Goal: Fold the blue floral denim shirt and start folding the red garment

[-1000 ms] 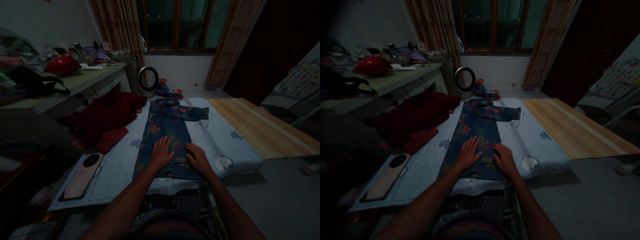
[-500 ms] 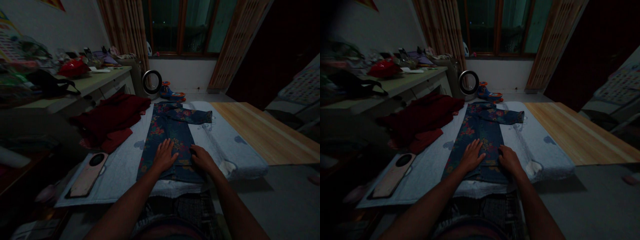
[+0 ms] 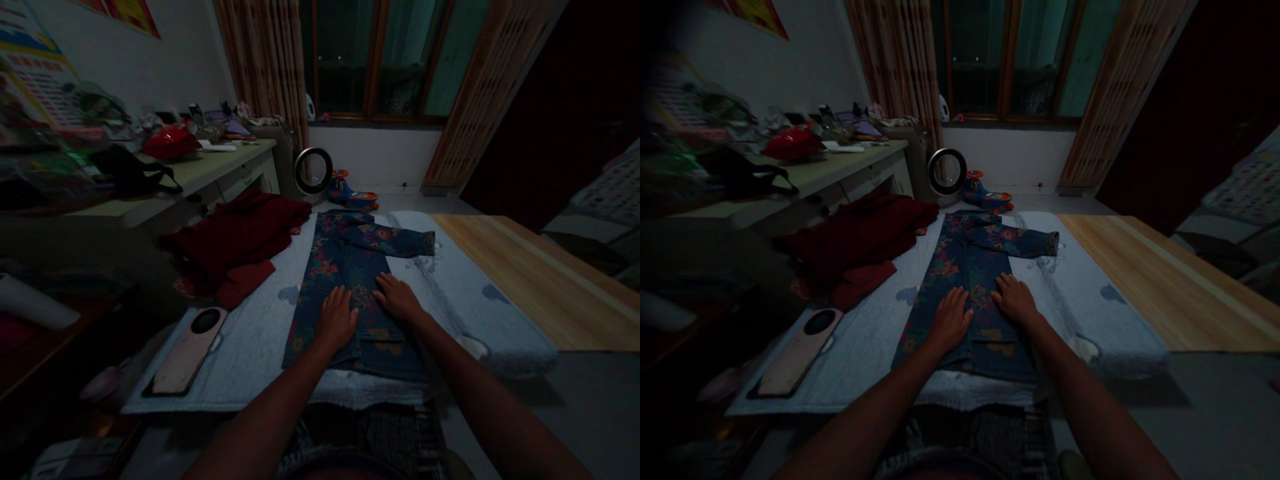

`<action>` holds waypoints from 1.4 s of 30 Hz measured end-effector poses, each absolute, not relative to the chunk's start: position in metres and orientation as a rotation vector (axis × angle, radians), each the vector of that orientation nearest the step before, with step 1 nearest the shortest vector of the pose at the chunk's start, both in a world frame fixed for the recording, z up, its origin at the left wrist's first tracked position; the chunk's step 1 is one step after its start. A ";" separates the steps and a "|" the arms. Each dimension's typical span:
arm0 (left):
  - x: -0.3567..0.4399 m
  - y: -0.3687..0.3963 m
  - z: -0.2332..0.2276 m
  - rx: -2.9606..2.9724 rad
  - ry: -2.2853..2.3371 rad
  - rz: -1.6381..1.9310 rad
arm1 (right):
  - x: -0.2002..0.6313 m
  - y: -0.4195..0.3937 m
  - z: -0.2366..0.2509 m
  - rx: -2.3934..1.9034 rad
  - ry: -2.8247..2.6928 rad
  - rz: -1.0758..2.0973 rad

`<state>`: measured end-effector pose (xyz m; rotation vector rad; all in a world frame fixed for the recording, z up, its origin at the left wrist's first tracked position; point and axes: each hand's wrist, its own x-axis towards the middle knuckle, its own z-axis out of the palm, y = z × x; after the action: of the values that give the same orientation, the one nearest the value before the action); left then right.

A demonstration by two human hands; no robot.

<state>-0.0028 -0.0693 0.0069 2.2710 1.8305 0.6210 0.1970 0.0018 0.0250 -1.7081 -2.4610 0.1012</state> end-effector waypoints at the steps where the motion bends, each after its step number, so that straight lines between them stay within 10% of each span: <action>1: -0.002 -0.070 0.007 2.268 1.828 0.628 | 0.197 0.006 0.029 -1.763 -2.425 0.087; 10: -0.009 -0.068 0.012 2.048 1.918 1.024 | 0.116 0.040 0.043 -1.348 -2.611 0.343; 42: -0.084 0.026 0.016 2.351 1.898 0.354 | 0.115 0.083 0.012 -1.518 -2.473 0.243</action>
<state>-0.0843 0.0256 0.0162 2.3506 1.8979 0.3542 0.1146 0.0828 0.0118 -1.5180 -2.4730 0.2426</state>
